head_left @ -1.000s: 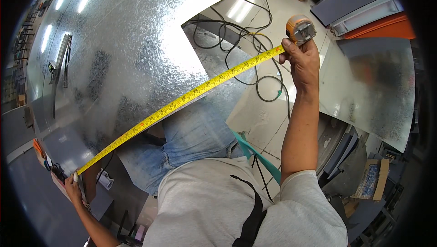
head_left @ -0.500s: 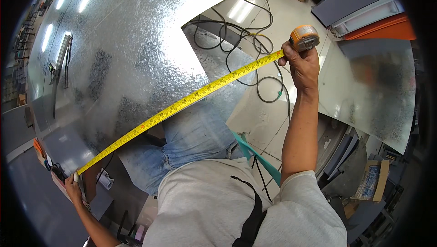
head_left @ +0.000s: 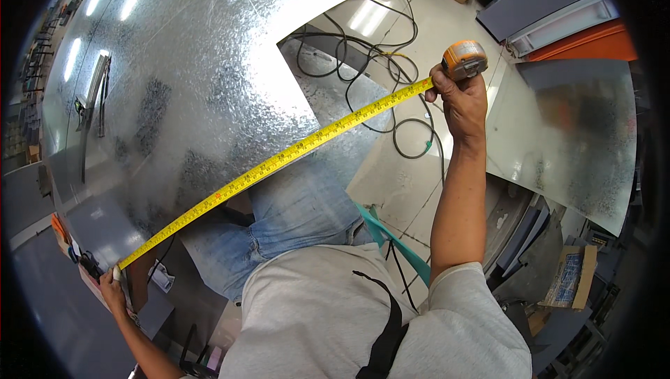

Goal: Measure and mark a metal sheet using a tape measure and a pencil.

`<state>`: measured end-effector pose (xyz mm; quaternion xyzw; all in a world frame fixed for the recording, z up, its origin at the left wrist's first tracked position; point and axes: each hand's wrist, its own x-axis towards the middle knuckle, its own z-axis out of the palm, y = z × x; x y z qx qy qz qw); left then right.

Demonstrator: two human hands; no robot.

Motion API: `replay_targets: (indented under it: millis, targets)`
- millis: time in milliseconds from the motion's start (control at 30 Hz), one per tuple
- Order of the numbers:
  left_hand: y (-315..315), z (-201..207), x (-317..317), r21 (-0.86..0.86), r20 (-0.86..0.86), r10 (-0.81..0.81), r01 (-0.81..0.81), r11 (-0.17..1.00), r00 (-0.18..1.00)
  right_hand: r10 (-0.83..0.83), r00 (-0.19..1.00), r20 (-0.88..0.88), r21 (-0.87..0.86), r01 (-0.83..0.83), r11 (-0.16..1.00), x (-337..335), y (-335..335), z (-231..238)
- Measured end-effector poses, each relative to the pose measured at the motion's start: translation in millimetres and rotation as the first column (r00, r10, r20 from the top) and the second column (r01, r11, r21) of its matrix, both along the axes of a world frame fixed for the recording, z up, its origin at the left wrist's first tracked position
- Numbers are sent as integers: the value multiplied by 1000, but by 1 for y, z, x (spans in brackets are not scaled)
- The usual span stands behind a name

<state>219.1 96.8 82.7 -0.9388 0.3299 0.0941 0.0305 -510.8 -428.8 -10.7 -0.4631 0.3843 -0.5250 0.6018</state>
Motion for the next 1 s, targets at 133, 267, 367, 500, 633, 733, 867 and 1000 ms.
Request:
replay_targets:
  millis: [133,267,367,500,633,733,867,1000]
  targets:
    - [-7,1,-5,9,-12,21,-21,1000,1000,14,1000,13,2,-14,1000,-2,-1,-2]
    - [-10,3,-11,16,-4,25,-25,1000,1000,12,999,45,-3,-12,1000,-2,-1,-3]
    - [-8,4,-10,-12,-16,-16,15,1000,1000,1,1000,22,2,-1,1000,-2,0,-4]
    - [-4,1,-6,-42,-32,-9,8,999,999,18,999,28,-7,-18,1000,-2,-1,-5]
    - [-4,1,-4,-4,-19,-22,22,1000,1000,15,1000,25,-6,-15,1000,-2,-1,-5]
    - [-6,2,-7,19,-7,-10,11,1000,1000,7,999,39,-6,-7,1000,-2,-1,-6]
    - [-8,3,-10,13,-4,-4,4,1000,1000,-2,999,41,-10,2,1000,-2,-1,-6]
    - [-7,3,-8,15,-7,-8,8,1000,1000,1,1000,25,-4,0,1000,-2,-1,-6]
